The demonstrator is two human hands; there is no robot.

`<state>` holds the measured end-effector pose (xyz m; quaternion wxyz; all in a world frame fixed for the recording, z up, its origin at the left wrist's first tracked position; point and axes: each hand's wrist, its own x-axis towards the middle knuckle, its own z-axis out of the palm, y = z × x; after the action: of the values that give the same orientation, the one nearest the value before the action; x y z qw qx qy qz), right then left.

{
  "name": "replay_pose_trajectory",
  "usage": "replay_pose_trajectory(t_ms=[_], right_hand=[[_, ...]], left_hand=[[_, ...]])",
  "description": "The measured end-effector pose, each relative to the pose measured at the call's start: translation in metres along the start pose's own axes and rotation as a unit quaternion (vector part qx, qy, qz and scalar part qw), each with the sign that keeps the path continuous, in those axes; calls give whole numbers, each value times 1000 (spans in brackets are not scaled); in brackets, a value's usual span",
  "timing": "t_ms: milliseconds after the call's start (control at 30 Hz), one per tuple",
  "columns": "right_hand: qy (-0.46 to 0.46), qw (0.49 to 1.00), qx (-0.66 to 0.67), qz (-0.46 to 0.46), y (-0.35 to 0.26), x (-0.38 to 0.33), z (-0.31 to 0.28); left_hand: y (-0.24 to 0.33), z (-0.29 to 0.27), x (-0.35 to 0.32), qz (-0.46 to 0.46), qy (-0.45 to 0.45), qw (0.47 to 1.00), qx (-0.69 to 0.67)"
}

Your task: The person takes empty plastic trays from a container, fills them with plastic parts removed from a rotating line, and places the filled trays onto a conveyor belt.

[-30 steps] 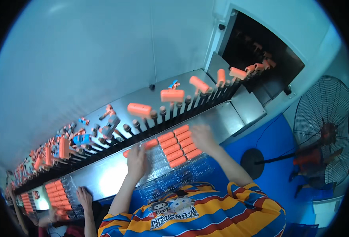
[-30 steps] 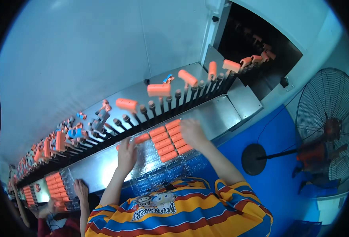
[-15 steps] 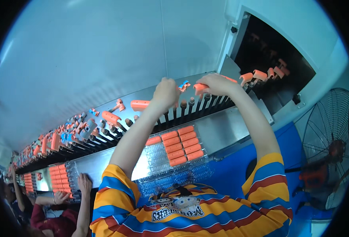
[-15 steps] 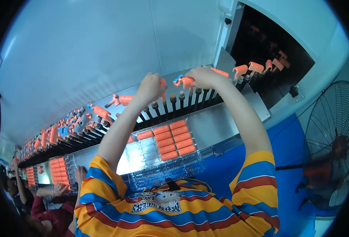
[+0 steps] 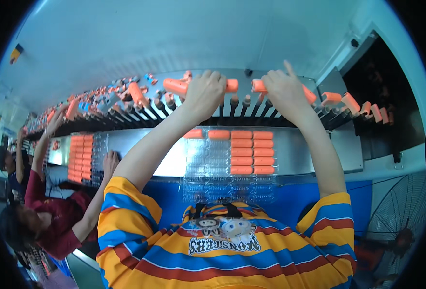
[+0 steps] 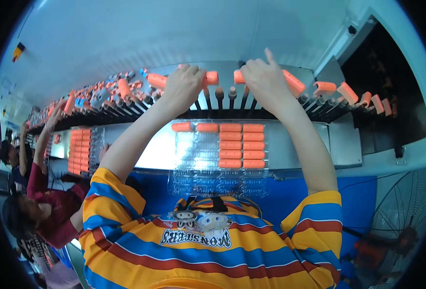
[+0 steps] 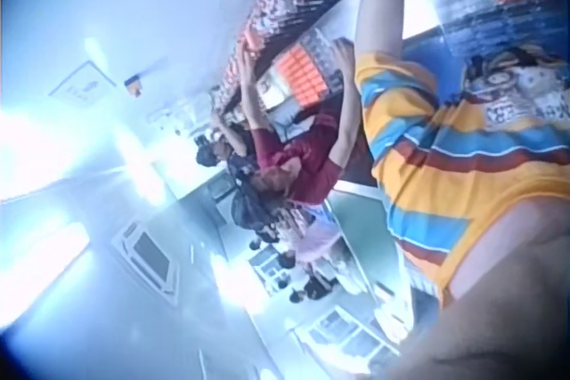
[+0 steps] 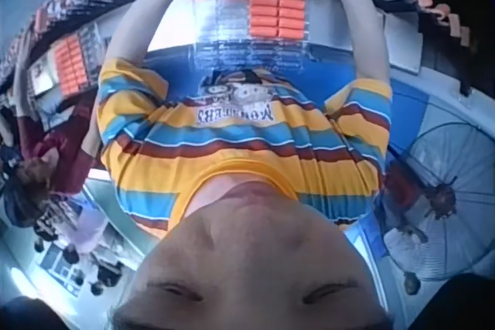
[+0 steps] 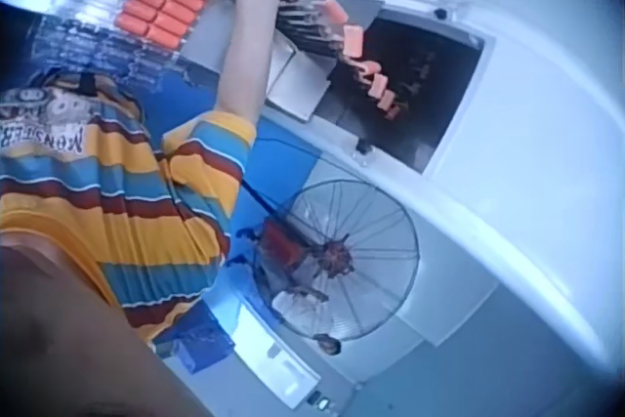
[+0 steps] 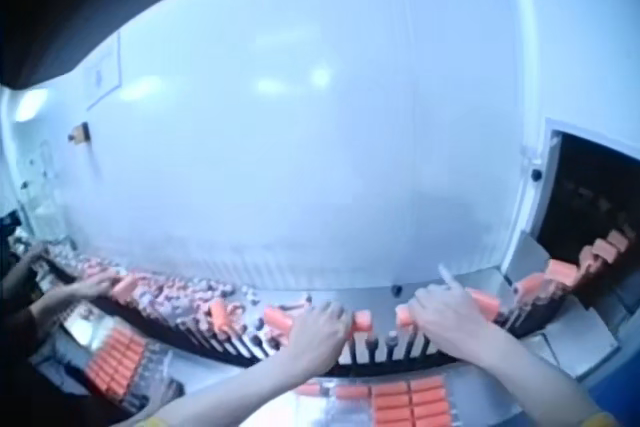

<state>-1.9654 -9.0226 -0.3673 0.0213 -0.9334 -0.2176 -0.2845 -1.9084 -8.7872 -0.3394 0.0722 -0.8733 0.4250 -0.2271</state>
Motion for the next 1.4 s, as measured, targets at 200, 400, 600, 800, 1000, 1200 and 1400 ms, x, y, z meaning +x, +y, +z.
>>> replay_pose_trajectory(t_ms=[200,400,600,800,1000,1200,1400], right_hand=[[-62,977,203,15,-49,-72,26],[-40,972,225,44,-101,-137,139],[-104,949,250,163,-62,-187,109],[-188,957,147,162,-17,-202,93],[-174,950,227,127,9,-223,110],[-53,963,177,194,64,-249,87],[-91,946,264,162,63,-305,54]], left_hand=[[52,15,-83,-7,-18,992,-125],[92,93,-140,-52,-137,989,-16],[142,118,-115,-187,-124,968,-112],[185,128,-70,-87,-109,964,-227],[226,137,-36,-43,-110,976,-182],[261,147,-9,-50,-77,982,-167],[317,98,9,-80,-147,966,-195]])
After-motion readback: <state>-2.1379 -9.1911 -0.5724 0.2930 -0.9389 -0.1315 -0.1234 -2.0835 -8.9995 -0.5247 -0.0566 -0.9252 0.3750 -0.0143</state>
